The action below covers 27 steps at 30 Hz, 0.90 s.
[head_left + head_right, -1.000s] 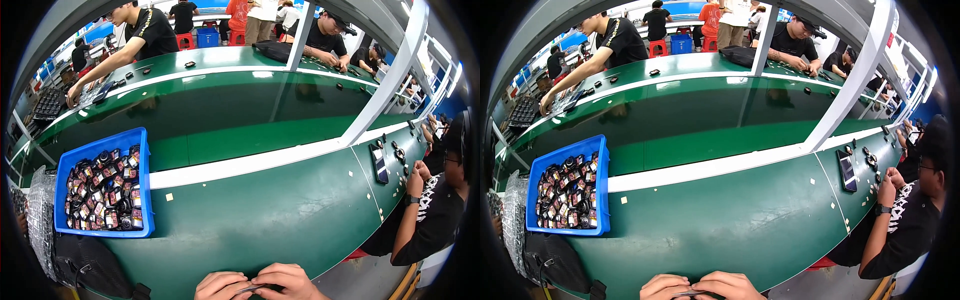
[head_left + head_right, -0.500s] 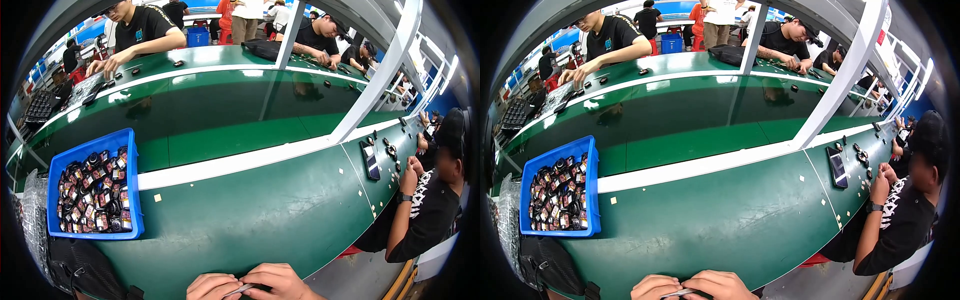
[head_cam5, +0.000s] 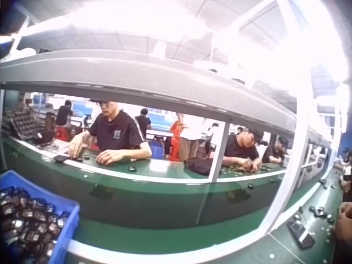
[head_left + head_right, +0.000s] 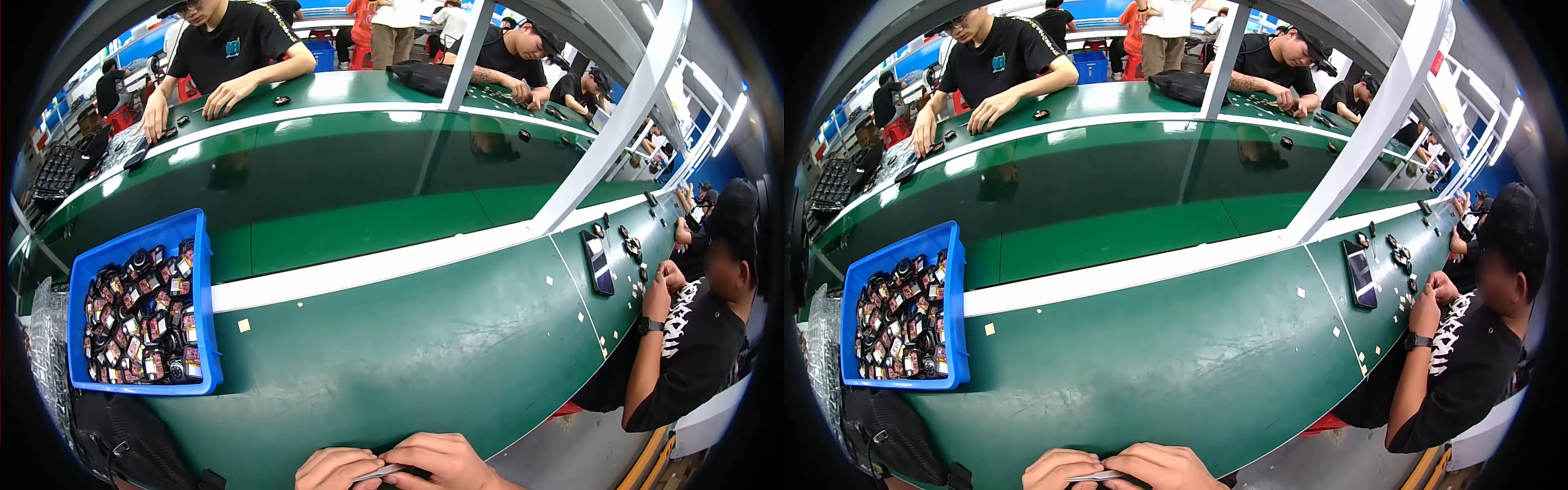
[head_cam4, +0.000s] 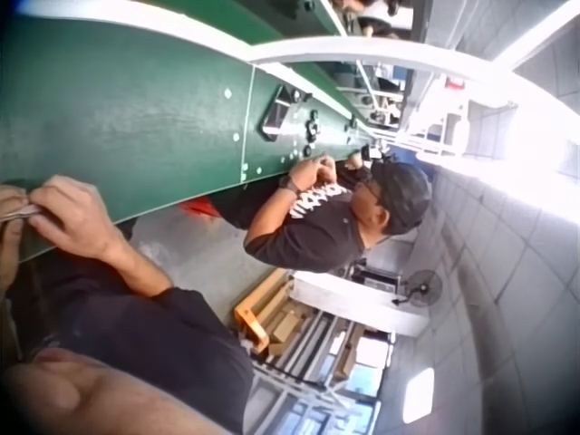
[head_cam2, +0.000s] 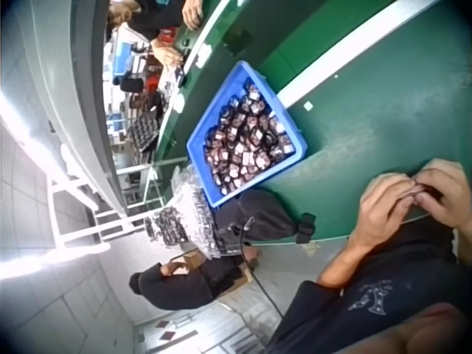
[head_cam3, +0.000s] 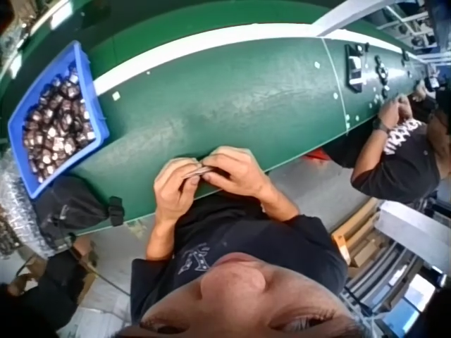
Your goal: Assembling small electronic components using tweezers on a production line.
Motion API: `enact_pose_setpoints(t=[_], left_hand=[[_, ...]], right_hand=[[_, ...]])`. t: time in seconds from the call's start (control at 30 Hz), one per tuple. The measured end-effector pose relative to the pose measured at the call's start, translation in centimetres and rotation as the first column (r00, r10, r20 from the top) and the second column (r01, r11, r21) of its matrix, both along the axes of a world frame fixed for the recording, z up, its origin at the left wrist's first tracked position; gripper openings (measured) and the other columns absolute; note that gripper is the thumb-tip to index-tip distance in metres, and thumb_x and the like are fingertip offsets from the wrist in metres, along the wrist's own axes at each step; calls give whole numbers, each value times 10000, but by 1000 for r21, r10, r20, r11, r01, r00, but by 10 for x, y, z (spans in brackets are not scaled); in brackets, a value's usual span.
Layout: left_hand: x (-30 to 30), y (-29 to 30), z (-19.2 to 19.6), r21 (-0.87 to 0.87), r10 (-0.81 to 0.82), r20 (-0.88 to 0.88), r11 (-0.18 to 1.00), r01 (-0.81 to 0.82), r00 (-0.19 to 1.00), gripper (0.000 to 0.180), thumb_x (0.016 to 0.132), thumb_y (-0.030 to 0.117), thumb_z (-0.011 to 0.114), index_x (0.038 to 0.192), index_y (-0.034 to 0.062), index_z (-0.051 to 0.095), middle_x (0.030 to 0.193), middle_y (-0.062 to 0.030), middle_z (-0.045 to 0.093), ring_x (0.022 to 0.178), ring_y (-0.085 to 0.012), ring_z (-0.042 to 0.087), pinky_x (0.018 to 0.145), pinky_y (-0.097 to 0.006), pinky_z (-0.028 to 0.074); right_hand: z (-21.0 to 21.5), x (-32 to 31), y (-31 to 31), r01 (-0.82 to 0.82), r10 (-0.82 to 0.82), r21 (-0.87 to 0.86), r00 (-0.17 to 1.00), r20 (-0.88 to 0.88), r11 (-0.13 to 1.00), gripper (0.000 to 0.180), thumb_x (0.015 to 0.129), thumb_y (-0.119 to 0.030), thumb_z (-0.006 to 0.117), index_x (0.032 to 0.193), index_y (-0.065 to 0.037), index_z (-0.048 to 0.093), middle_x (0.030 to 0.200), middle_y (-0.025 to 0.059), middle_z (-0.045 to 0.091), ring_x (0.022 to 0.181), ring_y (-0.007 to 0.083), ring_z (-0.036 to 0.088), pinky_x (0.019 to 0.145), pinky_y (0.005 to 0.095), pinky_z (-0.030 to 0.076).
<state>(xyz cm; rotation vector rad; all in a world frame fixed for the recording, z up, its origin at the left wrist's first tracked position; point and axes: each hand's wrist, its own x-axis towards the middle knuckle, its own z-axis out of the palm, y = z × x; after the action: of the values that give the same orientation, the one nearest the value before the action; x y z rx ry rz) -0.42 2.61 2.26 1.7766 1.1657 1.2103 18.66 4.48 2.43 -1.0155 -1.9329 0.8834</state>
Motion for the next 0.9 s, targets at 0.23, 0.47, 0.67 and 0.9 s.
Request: enact_pose_setpoints(t=[0.23,0.47,0.67,0.9], left_hand=[[-1,1,-1,-1,-6,-10,1000,6,1000,119,888,74,684,965,-17,680,944,-177,680,857,-356,669,772,-397,542],[0,1,-1,-4,-14,-14,1000,13,1000,123,890,78,684,971,-15,684,945,-175,681,861,-354,668,775,-392,540],[0,1,-1,-13,2,-28,1000,-3,1000,123,894,81,684,967,-19,683,943,-176,680,858,-356,667,771,-393,538],[-1,4,0,-12,-11,-29,1000,11,1000,121,895,77,683,964,-22,678,940,-177,677,853,-358,666,766,-395,537]], right_hand=[[1,-1,1,2,-2,8,1000,3,1000,236,781,-95,773,973,-6,669,845,131,647,712,316,654,618,372,526],[0,1,1,4,-4,-2,1000,-1,1000,236,783,-94,769,976,-5,667,849,134,650,714,317,653,620,372,525],[-2,0,1,-14,14,3,1000,-14,1000,237,784,-96,768,976,-2,667,853,138,655,717,320,654,626,373,526],[-2,0,2,-5,5,-2,1000,-8,1000,234,793,-104,769,977,-2,669,866,140,661,724,320,661,629,368,534]])
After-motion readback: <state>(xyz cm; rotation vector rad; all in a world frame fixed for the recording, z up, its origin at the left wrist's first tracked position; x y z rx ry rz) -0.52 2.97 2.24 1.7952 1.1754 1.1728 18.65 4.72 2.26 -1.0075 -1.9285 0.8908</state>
